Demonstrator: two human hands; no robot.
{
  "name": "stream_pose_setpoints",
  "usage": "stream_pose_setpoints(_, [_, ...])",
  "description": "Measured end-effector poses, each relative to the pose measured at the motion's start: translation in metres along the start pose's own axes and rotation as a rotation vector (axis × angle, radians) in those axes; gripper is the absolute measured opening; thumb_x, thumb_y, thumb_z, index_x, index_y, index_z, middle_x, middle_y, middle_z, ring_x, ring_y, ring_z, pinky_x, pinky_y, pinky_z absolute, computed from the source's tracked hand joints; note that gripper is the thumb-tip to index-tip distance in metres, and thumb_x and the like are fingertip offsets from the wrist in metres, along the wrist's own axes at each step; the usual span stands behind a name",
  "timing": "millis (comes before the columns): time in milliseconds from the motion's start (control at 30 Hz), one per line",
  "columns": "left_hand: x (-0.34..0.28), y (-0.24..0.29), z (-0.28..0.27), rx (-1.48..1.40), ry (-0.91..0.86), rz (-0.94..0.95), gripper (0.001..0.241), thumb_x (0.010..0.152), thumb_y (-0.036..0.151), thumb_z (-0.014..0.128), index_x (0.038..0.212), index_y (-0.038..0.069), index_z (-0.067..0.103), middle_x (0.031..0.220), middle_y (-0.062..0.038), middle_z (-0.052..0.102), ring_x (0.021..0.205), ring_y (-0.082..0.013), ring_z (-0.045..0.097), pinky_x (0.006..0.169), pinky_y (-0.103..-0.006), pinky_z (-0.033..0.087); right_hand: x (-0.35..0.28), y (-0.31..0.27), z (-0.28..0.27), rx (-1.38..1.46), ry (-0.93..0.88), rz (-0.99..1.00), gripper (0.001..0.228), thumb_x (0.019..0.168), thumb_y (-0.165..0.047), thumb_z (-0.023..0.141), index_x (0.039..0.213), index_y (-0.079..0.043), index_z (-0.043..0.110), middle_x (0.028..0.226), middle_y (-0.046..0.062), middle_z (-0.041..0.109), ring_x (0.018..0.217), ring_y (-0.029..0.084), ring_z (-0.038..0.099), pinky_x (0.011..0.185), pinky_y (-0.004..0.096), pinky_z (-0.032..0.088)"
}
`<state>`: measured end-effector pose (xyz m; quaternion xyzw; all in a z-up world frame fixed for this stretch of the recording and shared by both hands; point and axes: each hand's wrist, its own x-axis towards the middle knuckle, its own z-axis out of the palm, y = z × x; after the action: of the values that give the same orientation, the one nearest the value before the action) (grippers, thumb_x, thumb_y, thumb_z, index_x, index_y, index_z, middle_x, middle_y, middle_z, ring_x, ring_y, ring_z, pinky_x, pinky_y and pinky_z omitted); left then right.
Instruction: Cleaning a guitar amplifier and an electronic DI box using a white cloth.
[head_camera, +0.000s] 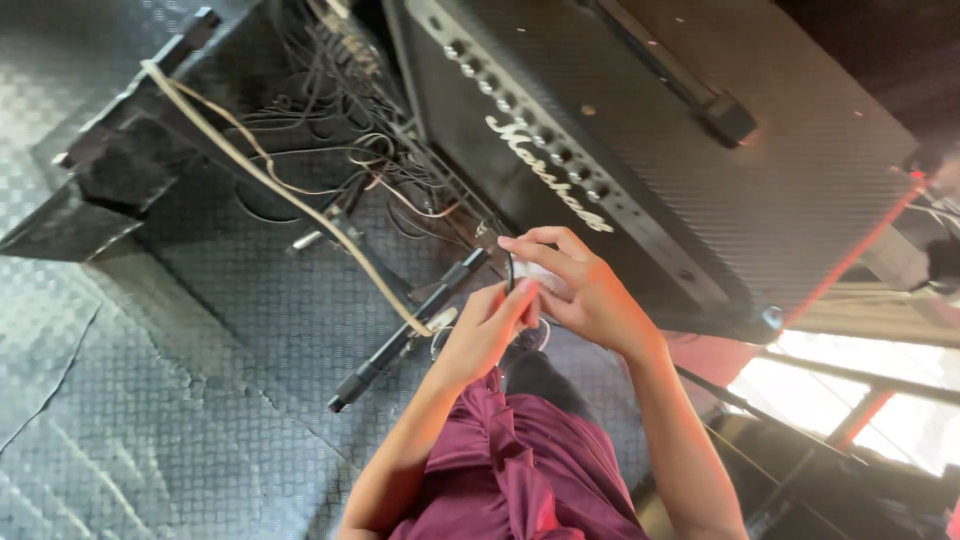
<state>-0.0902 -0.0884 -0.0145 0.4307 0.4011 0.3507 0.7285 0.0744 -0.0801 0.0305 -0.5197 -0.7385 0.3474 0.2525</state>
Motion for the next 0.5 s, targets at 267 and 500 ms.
stream_pose_setpoints(267, [-0.016,0.005,-0.036,0.048,0.058,0.048,0.048,0.109,0.039,0.046,0.075,0.011,0.066,0.055,0.001,0.042,0.052,-0.0092,0.038,0.052,-0.0222,0.037,0.041,-0.01,0.031,0.025,-0.05,-0.015,0.037,0.094,-0.008,0.06,0.126,-0.023,0.071,0.101,0.01,0.072,0.099,0.035,0.071,0.089,0.045,0.055])
stream_pose_setpoints(500, [-0.028,-0.011,-0.049,-0.16,0.227,0.278,0.04,0.112,0.025,0.038,0.094,0.004,0.067,0.061,-0.005,0.049,0.053,-0.0124,0.05,0.058,-0.0261,0.042,0.067,-0.008,0.058,0.051,0.038,-0.088,0.03,0.091,-0.007,0.069,0.116,-0.023,0.076,0.101,0.0,0.076,0.103,0.023,0.072,0.095,0.036,0.055])
